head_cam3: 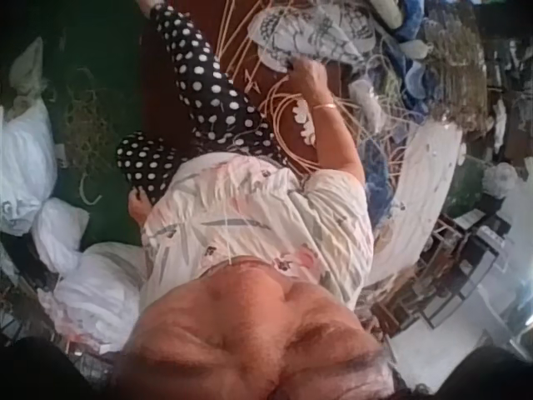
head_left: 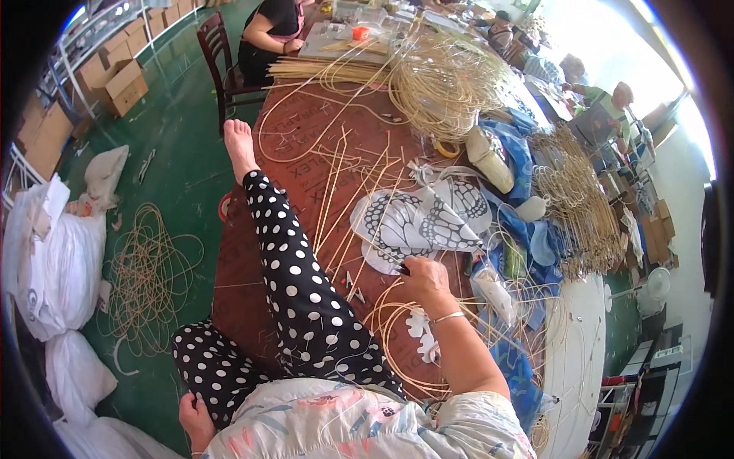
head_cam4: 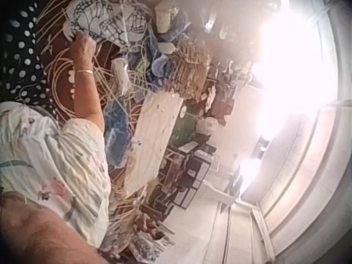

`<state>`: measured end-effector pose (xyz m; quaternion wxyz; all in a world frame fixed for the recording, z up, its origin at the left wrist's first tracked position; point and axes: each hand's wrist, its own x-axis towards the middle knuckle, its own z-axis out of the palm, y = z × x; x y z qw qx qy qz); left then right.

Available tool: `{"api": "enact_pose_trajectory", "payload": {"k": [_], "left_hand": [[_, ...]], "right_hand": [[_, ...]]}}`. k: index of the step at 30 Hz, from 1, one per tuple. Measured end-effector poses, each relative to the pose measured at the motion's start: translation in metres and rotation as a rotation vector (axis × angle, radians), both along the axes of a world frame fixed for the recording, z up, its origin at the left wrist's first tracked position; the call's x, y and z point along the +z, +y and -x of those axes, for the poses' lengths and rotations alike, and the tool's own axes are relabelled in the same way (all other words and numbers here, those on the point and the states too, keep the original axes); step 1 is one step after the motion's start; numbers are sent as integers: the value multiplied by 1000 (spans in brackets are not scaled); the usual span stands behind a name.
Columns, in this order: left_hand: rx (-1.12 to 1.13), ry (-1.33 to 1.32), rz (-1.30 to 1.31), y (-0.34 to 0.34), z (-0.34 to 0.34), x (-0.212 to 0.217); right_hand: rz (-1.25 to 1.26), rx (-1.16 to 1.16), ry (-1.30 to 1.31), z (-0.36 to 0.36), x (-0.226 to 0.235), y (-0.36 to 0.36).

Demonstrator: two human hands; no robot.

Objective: The person sits at a table in a workshop and weaves thin bamboo strips together by hand. They manipulate the strips to form a pattern, occasionally picking up new pieces from a pile on the table.

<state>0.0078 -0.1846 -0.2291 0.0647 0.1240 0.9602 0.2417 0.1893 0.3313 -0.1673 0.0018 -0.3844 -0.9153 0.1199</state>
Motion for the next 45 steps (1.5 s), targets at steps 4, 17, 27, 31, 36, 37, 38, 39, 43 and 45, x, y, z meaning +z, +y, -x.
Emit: {"api": "enact_pose_trajectory", "payload": {"k": [4,17,27,31,36,37,38,39,43,45], "left_hand": [[-6,-52,-60,25,5,28],[-918,308,-123,182,-15,157],[-621,-216,-516,169,-15,116],[-470,-519,-668,175,-17,124],[-512,-637,-740,178,-23,130],[-531,-639,-732,179,-25,132],[-546,-668,-714,179,-25,135],[-571,-662,-714,180,-26,136],[-602,-624,-840,182,-29,132],[-553,-446,-999,193,-27,137]], "right_hand": [[-105,149,91,4,55,-14],[169,995,201,77,97,-158],[-93,745,1023,22,134,-124],[613,67,1406,9,121,-104],[974,64,1358,47,130,-102],[1052,114,1343,56,133,-109],[1130,168,1325,65,137,-118],[1206,223,1305,72,139,-124],[1257,333,1203,86,139,-130],[1216,358,1180,90,142,-132]]}}
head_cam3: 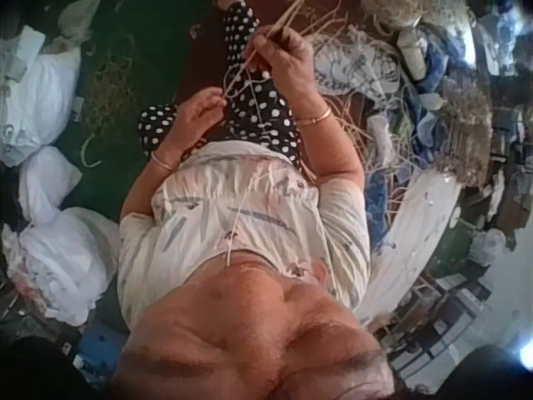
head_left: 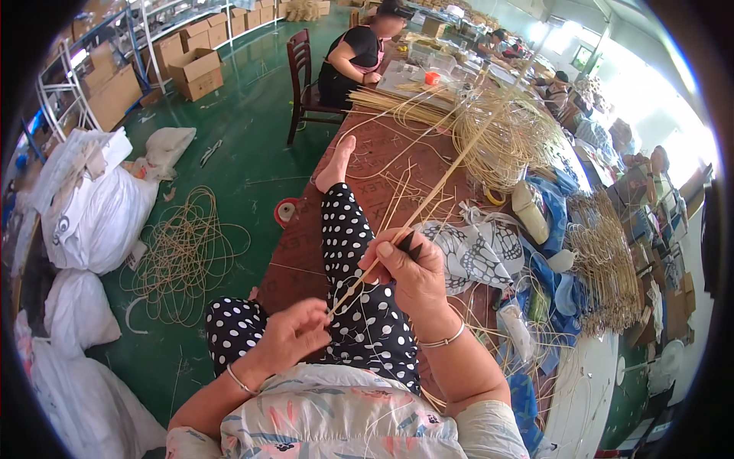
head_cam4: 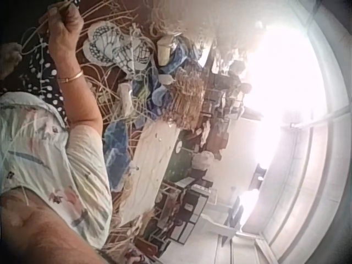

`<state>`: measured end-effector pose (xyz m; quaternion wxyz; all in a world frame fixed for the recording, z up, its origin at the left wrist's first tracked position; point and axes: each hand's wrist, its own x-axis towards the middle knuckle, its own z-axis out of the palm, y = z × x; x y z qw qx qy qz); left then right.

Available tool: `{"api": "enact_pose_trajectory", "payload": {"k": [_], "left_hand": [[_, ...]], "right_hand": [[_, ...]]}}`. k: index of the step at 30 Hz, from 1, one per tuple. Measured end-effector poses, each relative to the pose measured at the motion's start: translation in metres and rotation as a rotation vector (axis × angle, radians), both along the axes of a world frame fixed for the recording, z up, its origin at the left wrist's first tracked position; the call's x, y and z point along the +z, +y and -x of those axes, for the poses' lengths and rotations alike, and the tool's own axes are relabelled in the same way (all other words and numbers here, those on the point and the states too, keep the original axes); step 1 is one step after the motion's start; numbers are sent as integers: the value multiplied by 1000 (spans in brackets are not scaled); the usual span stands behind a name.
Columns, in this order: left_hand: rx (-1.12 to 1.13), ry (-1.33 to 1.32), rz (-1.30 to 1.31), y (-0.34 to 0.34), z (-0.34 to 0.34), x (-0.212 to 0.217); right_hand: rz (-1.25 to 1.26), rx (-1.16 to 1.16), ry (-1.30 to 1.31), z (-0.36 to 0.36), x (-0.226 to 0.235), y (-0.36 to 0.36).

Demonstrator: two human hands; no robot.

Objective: The person sits at a table in a workshop and weaves thin bamboo strips together by hand. They manipulate the strips to form a pattern, occasionally picking up new pieces from a pile on the table.

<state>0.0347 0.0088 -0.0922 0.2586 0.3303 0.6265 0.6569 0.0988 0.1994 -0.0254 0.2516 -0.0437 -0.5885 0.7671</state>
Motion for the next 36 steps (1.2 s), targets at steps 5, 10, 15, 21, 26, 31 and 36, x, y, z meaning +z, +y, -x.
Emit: {"api": "enact_pose_trajectory", "payload": {"k": [5,10,15,21,26,31,36], "left_hand": [[-54,188,121,13,22,26],[195,848,-87,11,20,29],[72,885,89,-26,12,-13],[57,777,840,-89,24,-51],[353,702,482,-81,60,8],[340,895,124,-33,59,77],[185,760,-71,9,59,119]], "right_hand": [[25,-3,-18,3,-4,-7],[140,-259,-41,3,2,15],[101,-791,96,-7,4,104],[52,-761,151,-2,-14,116],[8,-313,-125,36,-36,21],[-148,-25,-57,46,-58,-45],[-258,64,-86,36,-60,-74]]}}
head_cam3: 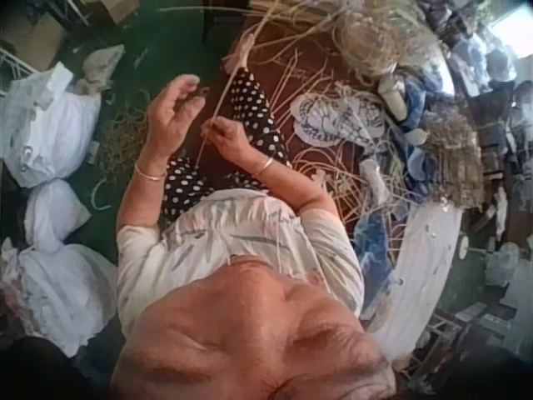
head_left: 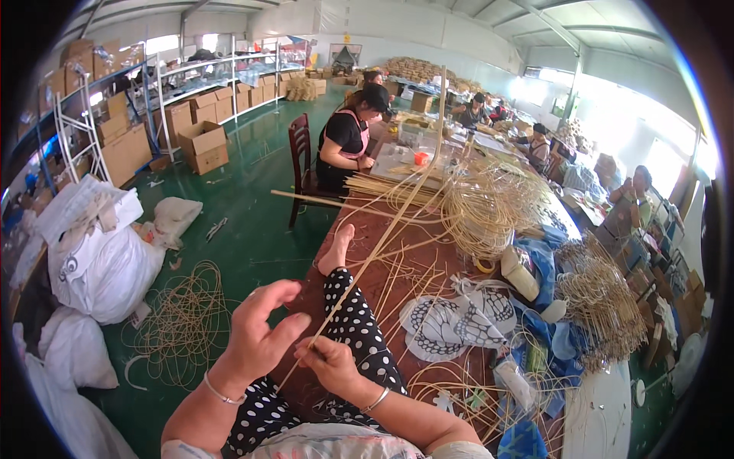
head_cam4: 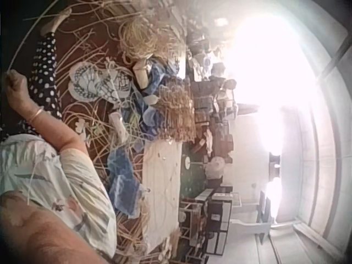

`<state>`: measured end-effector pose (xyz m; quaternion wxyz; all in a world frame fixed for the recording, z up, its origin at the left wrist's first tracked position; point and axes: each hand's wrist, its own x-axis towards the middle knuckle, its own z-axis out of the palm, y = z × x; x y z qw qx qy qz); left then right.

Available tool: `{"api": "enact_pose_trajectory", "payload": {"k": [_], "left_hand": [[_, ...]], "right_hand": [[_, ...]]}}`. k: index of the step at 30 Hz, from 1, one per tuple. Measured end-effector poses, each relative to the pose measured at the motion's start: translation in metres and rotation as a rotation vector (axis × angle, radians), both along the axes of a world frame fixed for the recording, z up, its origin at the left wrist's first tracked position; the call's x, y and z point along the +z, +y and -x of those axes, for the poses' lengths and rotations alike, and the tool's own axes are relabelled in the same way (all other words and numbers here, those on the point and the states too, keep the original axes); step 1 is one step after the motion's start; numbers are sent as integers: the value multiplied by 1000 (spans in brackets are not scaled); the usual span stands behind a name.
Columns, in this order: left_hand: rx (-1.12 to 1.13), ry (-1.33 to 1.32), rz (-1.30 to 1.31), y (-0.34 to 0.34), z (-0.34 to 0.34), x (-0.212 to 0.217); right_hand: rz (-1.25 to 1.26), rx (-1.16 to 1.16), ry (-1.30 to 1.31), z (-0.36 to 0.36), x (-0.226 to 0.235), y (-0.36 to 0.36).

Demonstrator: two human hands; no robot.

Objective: The person sits at a table in a workshop and weaves thin bamboo strips together by hand. They manipulate the strips to form a pattern, occasionally picking up new pieces from a pile on the table.

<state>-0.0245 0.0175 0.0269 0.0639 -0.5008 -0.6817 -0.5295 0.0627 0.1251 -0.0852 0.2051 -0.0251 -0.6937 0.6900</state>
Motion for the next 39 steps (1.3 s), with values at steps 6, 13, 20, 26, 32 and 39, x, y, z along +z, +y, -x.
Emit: {"api": "enact_pose_trajectory", "payload": {"k": [6,13,20,26,32,39], "left_hand": [[-231,-201,-192,47,-8,40],[-394,-625,-332,66,-15,57],[-472,-743,-307,62,-21,68],[-515,-694,-236,57,-18,67],[-513,-733,-161,49,-14,55],[-491,-814,-221,49,-20,37]], "right_hand": [[-17,78,31,-4,-3,-12],[-53,122,11,-5,-4,-19],[-66,164,46,-5,-6,-23],[-67,177,44,-6,-7,-24],[-27,152,45,-9,-3,-24],[-13,149,79,-9,-5,-27]]}}
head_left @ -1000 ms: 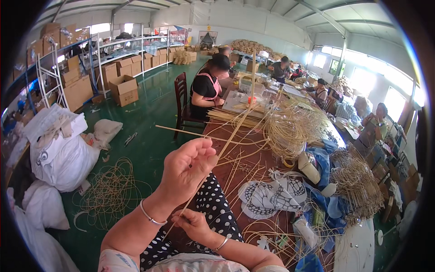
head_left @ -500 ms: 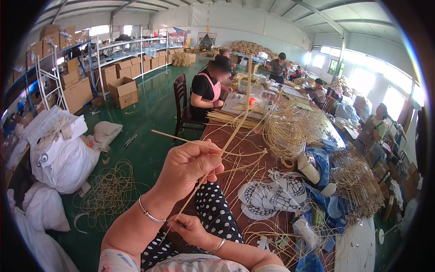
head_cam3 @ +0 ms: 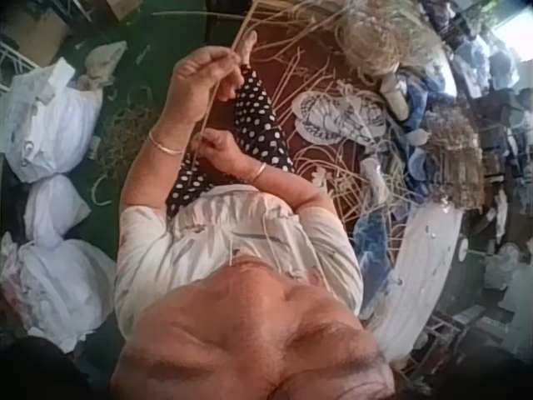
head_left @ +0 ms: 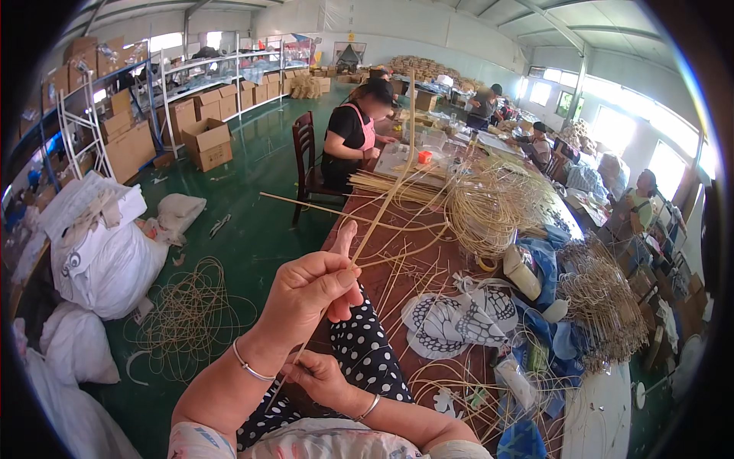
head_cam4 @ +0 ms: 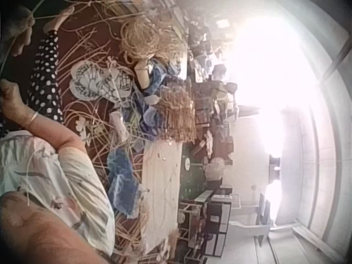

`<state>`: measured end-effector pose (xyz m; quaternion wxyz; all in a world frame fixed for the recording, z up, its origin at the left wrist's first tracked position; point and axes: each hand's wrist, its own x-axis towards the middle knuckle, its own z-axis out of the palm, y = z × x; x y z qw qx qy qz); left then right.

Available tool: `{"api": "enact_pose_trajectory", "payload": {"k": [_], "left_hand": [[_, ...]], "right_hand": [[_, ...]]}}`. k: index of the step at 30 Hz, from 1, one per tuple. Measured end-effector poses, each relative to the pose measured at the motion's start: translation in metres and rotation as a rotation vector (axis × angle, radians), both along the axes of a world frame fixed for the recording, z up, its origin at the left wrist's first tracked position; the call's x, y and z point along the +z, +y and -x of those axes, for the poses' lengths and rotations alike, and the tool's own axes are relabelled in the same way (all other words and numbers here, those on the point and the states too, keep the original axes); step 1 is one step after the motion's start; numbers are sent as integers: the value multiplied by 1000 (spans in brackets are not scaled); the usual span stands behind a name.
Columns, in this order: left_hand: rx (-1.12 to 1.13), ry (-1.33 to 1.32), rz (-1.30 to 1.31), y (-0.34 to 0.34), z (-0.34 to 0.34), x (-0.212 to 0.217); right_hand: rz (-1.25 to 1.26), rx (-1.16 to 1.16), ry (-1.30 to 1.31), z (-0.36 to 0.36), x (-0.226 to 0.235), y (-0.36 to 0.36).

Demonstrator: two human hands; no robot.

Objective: The person sits at a table in a workshop and weaves thin bamboo strips together by hand. They manipulate the strips to form a pattern, occasionally picking up new pieces from a pile on the table.

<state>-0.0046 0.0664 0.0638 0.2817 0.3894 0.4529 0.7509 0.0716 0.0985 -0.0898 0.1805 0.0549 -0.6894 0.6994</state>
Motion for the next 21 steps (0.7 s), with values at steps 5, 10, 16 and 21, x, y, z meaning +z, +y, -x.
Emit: {"api": "enact_pose_trajectory", "payload": {"k": [5,10,16,21], "left_hand": [[2,-6,-73,-1,-3,-9],[72,83,-3,-2,-8,-3],[210,255,-22,-9,-15,20],[11,849,103,-36,-35,23]], "right_hand": [[-41,12,33,-2,1,0],[-64,18,37,-5,8,0],[-52,-45,67,-10,21,23],[171,-29,33,-45,80,64]]}}
